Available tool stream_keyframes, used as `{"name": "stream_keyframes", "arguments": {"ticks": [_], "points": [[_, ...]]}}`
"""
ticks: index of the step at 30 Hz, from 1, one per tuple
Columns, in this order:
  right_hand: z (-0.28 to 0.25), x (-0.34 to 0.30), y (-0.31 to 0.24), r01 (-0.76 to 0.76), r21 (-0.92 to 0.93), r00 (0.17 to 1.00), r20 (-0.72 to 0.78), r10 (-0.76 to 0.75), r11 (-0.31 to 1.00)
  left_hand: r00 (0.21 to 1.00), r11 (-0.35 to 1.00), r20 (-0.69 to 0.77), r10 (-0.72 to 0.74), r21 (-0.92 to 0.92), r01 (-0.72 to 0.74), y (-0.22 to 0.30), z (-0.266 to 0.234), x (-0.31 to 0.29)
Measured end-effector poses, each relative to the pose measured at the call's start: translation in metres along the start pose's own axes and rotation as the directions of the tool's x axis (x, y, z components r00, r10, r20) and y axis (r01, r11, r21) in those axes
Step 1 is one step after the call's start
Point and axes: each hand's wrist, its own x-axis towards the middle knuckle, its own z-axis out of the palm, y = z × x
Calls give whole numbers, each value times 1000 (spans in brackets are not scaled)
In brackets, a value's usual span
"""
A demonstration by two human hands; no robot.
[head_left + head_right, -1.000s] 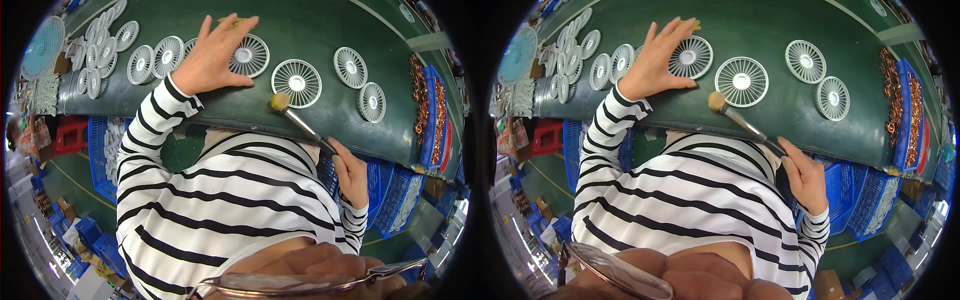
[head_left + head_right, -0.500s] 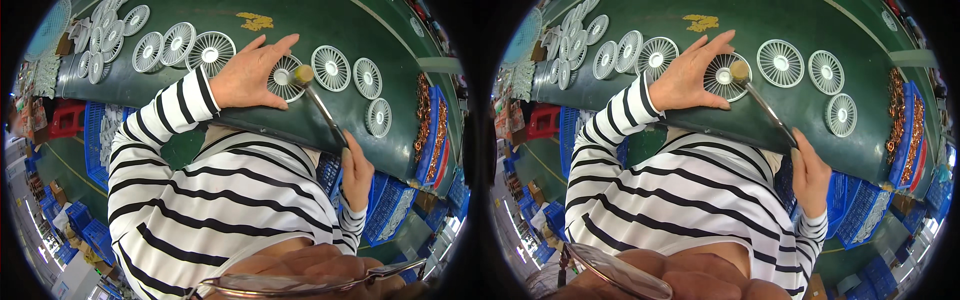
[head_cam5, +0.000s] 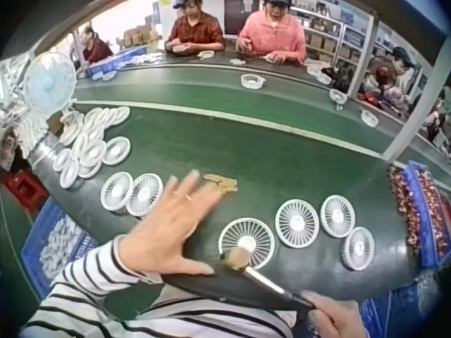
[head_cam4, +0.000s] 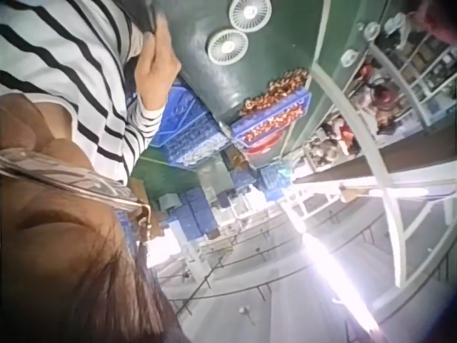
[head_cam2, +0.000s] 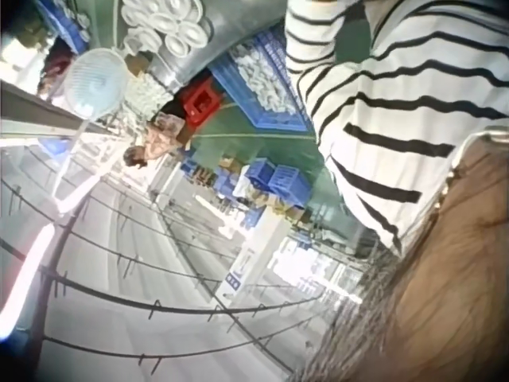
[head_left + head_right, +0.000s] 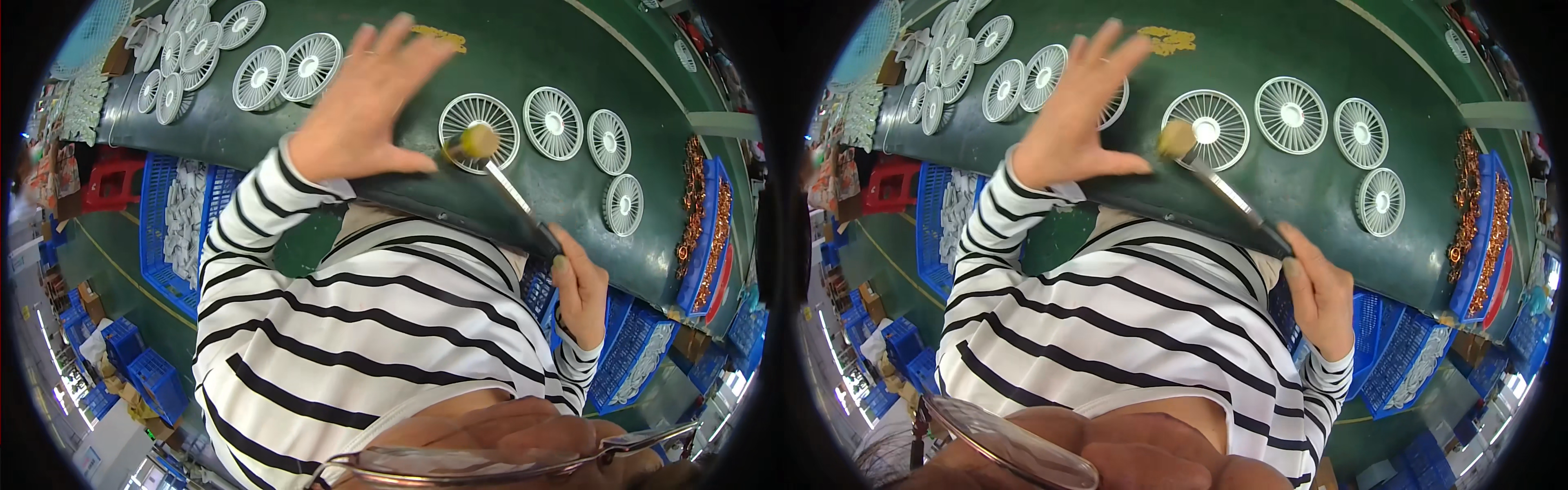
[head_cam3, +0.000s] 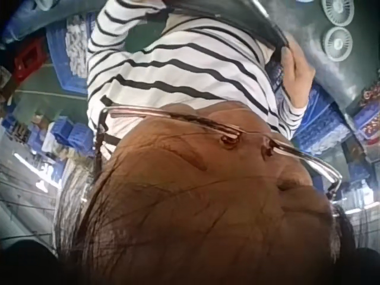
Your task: Assembling fan covers by manually inserting components and securing them with a mallet on an assembly line.
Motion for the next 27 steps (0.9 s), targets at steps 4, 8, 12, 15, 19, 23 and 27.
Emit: {"name": "stream_keyframes", "arguments": {"ticks": [4,8,12,15,19,23,27], "points": [[6,3,8,94,31,979,180,-98,995,988,970,72,-140,208,122,-32,-22,-23],[10,13,11,-56,-51,998,-11,56,997,994,981,3,-112,157,110,-27,-10,-23],[5,14,6,-115,38,977,-174,119,993,994,991,25,-106,-80,108,-2,17,-20],[5,3,-7,84,228,960,-279,-18,970,990,979,-4,-139,-152,137,2,25,-18],[24,29,-4,204,-219,975,-40,-218,954,980,947,-6,-199,-260,190,5,24,-15],[12,31,-11,130,-136,989,-54,-138,982,962,930,-15,-271,-261,258,1,28,-20],[19,33,-15,173,-99,978,-97,-182,980,965,931,-62,-257,-284,229,3,31,-21]]}}
